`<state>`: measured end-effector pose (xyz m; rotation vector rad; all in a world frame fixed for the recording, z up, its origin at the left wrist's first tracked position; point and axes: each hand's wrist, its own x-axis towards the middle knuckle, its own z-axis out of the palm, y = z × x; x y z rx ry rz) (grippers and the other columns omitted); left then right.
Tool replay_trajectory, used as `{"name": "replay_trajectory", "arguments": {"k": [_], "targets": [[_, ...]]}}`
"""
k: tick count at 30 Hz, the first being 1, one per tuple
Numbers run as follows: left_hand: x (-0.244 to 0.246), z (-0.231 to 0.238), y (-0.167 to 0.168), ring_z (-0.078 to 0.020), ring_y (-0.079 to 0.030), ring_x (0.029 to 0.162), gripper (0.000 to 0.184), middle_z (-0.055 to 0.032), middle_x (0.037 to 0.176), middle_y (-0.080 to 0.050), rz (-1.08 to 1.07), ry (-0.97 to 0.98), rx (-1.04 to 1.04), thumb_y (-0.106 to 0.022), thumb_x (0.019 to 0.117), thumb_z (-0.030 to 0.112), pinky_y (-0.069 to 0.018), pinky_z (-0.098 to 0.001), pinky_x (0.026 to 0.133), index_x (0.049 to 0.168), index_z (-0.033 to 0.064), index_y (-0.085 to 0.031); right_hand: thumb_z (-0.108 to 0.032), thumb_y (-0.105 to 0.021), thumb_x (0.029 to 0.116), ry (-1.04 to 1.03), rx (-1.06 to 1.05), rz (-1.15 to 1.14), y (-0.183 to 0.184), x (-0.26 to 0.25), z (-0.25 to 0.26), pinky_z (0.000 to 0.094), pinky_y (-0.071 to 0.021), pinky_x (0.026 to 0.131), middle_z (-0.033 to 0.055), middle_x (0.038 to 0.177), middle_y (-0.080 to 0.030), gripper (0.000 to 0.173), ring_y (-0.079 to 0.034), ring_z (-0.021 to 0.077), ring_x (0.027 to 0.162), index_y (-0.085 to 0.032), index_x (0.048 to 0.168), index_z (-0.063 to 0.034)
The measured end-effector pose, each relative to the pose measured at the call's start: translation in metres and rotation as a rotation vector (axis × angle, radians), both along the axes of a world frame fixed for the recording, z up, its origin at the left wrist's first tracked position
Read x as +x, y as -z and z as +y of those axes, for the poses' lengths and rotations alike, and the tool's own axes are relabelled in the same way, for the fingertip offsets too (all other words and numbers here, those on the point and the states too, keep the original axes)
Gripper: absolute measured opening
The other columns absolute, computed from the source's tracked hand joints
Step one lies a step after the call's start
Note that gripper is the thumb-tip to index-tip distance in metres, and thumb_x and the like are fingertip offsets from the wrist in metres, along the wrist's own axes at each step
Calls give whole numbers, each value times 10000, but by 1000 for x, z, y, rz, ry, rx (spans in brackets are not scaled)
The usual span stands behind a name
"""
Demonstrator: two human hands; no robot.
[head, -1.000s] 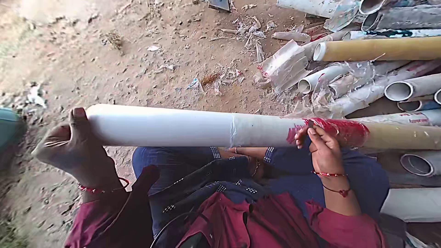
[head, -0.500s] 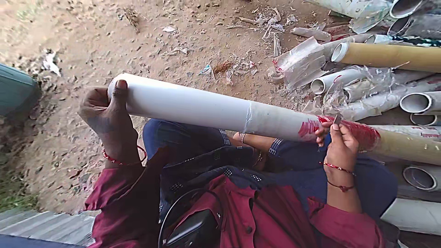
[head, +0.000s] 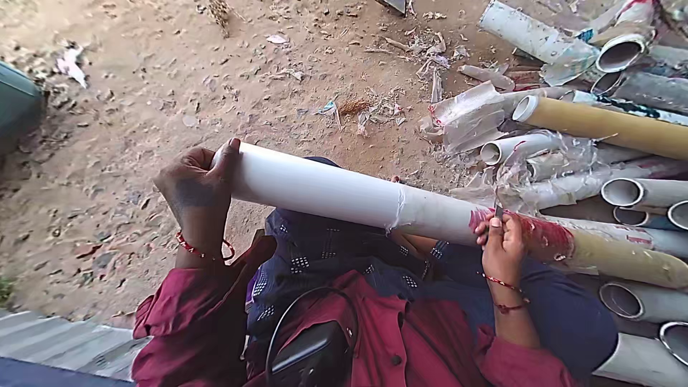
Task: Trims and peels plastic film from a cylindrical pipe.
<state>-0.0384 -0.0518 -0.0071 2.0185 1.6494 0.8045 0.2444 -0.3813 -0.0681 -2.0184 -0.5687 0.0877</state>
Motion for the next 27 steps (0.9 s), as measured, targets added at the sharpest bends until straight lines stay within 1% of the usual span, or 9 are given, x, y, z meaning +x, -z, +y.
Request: {"name": "replay_trajectory", "arguments": {"k": [3,5,6,8,10,12,16,19,27], "targets": [[10,-10,-11,-526,-633,1024,584,-359,1079,-647,164,23,54,-520,1050,450,-431,-704,890,1200,-109,-594,-139,-454,1061,-119,-143,-225,-1,-6,9,193,-516,650,91,826,-683,319,-618,46,682,-655,1073,108],[19,-26,-11,-555,-518,1236,508,-380,1315,-537,152,162,247,-548,1034,327,-373,-655,1048,1317,-95,-538,-150,-482,1058,-214,-212,-374,-7,-12,21,300,-557,701,159,855,-721,315,-685,182,740,-701,1076,76],[26,-40,-6,-510,-556,1154,401,-358,1242,-575,89,265,370,-580,1019,260,-414,-580,1000,1220,-87,-592,-151,-487,1057,-252,-231,-415,-10,-16,26,331,-562,700,168,845,-724,313,-696,218,742,-704,1085,72],[43,-82,11,-223,-639,801,199,-173,904,-679,-125,566,361,-629,995,176,-525,-320,732,966,-12,-686,-169,-497,1058,-297,-237,-427,-14,-22,33,339,-561,693,166,829,-718,312,-692,226,725,-686,1111,74],[58,-125,33,-18,-621,677,257,-26,786,-672,-282,883,-163,-593,1029,223,-529,-172,648,928,21,-716,-169,-508,1053,-288,-206,-377,-15,-24,35,308,-547,685,144,822,-711,294,-671,180,708,-679,1092,67],[72,-150,52,-77,-649,685,296,-73,787,-700,-266,1051,-393,-568,1045,233,-531,-225,675,982,-13,-719,-156,-522,1043,-245,-147,-291,-14,-26,35,233,-535,675,102,822,-710,278,-646,89,688,-685,1063,68],[94,-141,71,-256,-686,991,152,-99,897,-734,-238,1017,332,-648,970,157,-537,-326,903,941,49,-751,-46,-444,1062,-209,124,322,-14,-46,30,129,-513,541,-61,735,-661,166,-589,-29,555,-593,1059,26],[112,-111,62,-389,-589,1266,240,-176,1190,-703,-134,998,417,-669,968,210,-447,-477,1098,1121,37,-735,-32,-365,1097,-154,245,784,-18,-59,39,172,-518,489,-11,663,-648,235,-595,41,499,-583,1027,19],[118,-94,61,-322,-635,1275,314,-133,1287,-714,-11,1143,367,-574,1014,209,-411,-489,1147,1231,46,-731,-42,-358,1105,-168,293,1009,-8,-85,56,188,-539,512,20,660,-654,248,-623,67,517,-574,998,20]]}}
